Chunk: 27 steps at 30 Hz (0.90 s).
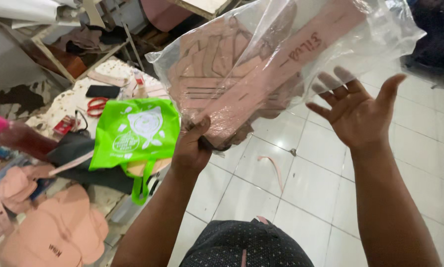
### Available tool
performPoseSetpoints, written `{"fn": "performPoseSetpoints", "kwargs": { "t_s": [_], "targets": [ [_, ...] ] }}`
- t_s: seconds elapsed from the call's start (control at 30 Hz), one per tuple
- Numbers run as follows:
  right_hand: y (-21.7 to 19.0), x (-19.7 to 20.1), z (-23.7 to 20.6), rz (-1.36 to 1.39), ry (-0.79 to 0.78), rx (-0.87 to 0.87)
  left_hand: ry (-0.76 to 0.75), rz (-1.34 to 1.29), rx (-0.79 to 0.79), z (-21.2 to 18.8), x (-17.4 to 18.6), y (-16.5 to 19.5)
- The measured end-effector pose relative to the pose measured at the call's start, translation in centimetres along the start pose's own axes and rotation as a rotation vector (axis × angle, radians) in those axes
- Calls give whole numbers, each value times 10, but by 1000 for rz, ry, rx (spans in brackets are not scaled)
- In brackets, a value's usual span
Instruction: The person uses a ruler and pencil to mark lines on a pink pattern piece placed on a worktable. They then gather several similar pattern pieces and place them into a clear plastic bag.
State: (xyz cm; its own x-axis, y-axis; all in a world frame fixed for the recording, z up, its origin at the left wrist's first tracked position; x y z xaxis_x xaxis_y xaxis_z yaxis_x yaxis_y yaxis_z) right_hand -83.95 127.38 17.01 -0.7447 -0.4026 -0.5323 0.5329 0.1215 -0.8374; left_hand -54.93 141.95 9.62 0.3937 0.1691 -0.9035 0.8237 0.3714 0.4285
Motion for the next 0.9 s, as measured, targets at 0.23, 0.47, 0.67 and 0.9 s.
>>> {"fn": "performPoseSetpoints", "kwargs": {
  "t_s": [0.23,0.47,0.67,0.9],
  "targets": [
    [13,93,129,-286,67,96,77,13,-20,122,15,-83],
    [-2,167,279,-143,104,-4,272,-27,-53,226,2,-162],
    [-5,197,393,-139,-3,-76,264,-259,112,294,-14,-198],
    [49,229,530,-193,53,-243,318,-23,-65,415,38,-215]
  ]
}}
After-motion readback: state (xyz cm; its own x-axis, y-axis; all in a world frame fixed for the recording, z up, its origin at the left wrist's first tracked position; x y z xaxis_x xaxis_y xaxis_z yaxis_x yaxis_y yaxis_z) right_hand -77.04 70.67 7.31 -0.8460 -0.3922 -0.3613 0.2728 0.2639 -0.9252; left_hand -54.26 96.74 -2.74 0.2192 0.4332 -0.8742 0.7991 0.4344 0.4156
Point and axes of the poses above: each hand's wrist, its own z-axis towards the middle knuckle, its own x-axis out of the back of the hand, y = z × x, the point moved 1 cm from there along z, towards the middle knuckle, and after that the axes turned 13 degrees about y, right-handed, at the moved point
